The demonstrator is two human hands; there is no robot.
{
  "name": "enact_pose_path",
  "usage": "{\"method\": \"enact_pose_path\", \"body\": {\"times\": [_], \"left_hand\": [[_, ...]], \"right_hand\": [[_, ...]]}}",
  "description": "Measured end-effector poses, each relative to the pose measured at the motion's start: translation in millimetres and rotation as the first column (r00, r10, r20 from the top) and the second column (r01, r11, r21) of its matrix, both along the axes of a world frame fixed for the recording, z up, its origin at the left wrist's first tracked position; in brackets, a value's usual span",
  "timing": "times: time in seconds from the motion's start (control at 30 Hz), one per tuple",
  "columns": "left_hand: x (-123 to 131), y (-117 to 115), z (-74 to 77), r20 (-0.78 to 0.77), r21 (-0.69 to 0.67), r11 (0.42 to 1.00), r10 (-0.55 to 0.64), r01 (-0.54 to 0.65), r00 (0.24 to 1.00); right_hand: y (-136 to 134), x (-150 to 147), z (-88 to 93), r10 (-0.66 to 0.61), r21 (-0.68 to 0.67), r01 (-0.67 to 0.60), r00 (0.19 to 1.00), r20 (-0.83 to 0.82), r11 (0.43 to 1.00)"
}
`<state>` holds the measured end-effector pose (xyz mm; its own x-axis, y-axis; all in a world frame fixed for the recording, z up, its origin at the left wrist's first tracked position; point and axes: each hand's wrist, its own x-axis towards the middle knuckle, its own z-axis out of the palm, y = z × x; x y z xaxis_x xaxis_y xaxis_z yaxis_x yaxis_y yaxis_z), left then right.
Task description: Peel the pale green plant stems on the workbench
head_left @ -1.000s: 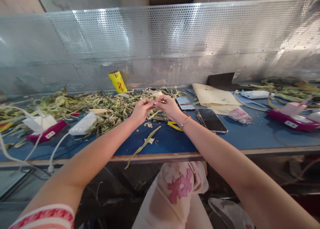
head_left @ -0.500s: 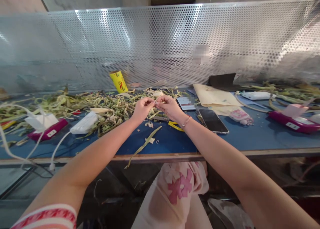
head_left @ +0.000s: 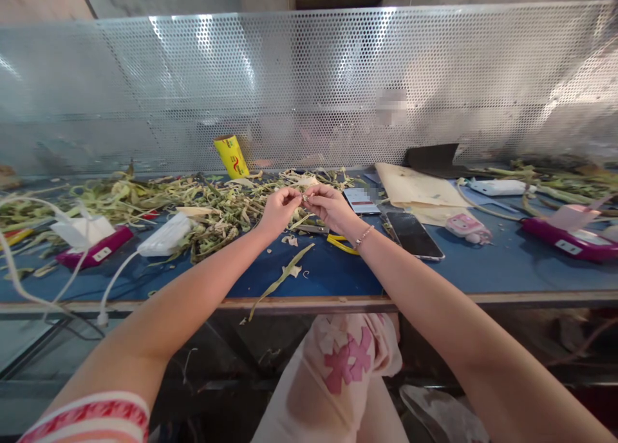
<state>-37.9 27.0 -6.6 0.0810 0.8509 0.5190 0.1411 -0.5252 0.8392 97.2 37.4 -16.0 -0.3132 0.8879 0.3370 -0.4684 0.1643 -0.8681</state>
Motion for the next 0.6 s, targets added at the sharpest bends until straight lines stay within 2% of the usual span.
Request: {"method": "enact_pose_path", "body": {"times": [0.3, 0.5, 0.6], "left_hand": [[1, -2, 3.0, -0.059, 0.003, 0.999, 0.034, -0.034, 0.998], [7, 6, -6.8, 0.199, -0.09, 0.992, -0.07, 0.089, 0.978], [10, 7, -8.7, 0.245, -0.12, 0.987, -0.076, 0.108, 0.967]], "right_hand": [[-7, 0, 4.5, 0.03, 0.027, -0.029, 0.999, -0.037, 0.999], [-4, 0, 3.9, -0.016, 0.006, 0.016, 1.0, -0.025, 1.0], [0, -2, 1.4, -0.073, -0.01, 0.073, 0.997, -0.024, 0.997]]}}
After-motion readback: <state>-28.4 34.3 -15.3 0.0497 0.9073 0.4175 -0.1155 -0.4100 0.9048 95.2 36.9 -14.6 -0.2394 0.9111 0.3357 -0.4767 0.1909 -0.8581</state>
